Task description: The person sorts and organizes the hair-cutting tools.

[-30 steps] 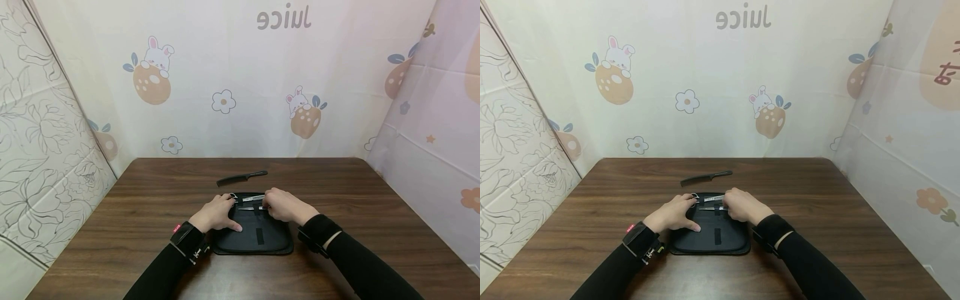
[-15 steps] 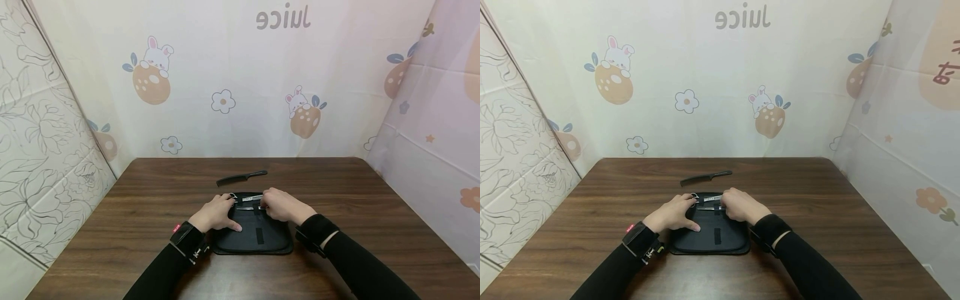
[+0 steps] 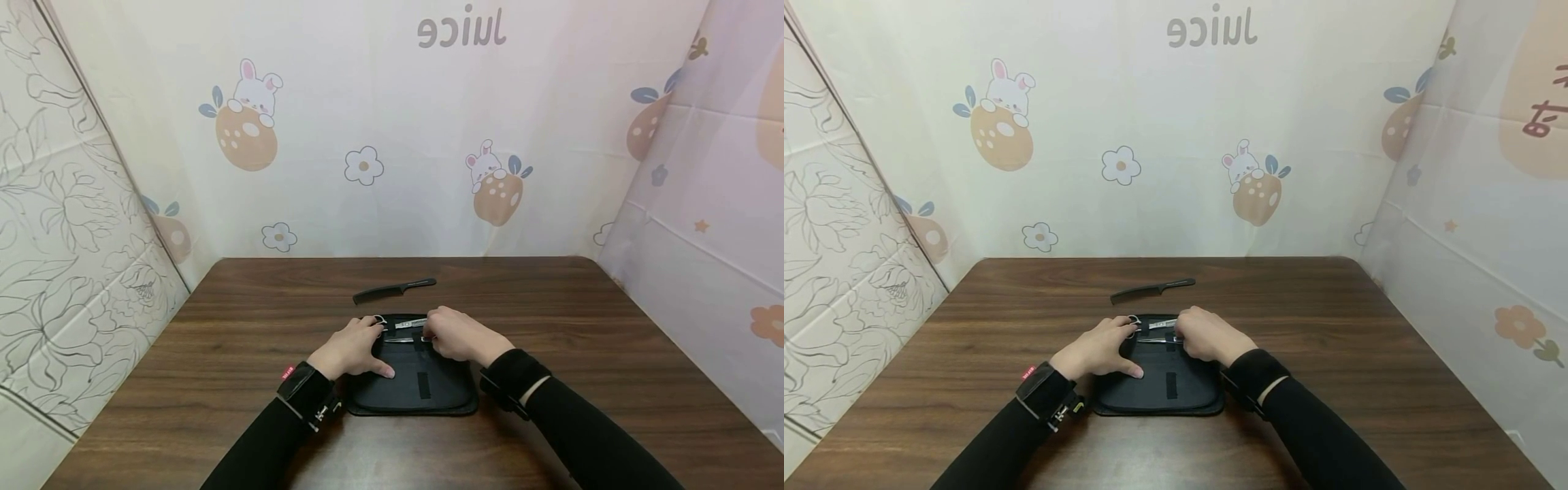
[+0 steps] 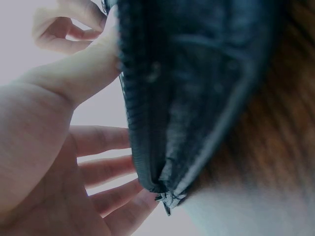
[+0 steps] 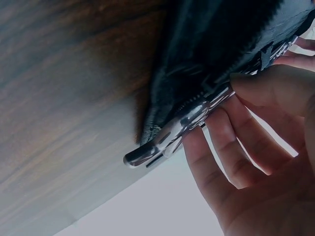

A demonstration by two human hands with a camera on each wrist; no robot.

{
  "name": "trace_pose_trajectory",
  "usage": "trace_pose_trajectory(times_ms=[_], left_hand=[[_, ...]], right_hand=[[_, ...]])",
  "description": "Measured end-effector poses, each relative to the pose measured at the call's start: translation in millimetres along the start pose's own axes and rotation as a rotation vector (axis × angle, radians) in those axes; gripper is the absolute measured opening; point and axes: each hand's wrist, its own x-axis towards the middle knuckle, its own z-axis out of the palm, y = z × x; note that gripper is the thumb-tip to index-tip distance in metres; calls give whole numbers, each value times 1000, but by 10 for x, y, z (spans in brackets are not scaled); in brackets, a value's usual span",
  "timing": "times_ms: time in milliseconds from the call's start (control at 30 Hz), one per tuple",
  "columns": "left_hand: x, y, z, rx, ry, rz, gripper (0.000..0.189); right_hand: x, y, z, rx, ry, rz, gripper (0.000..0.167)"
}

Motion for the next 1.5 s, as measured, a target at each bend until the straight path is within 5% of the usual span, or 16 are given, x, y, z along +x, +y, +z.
trace_pose_trajectory(times_ms=[600,1500], left_hand=[[-6,2,-3,-4,1,3,91],[-8,-13,26,-3,-6,2,91]], right_hand=[[65,-25,15,10,-13,1,18],[-124,70,-96,-25,-52,109,19]])
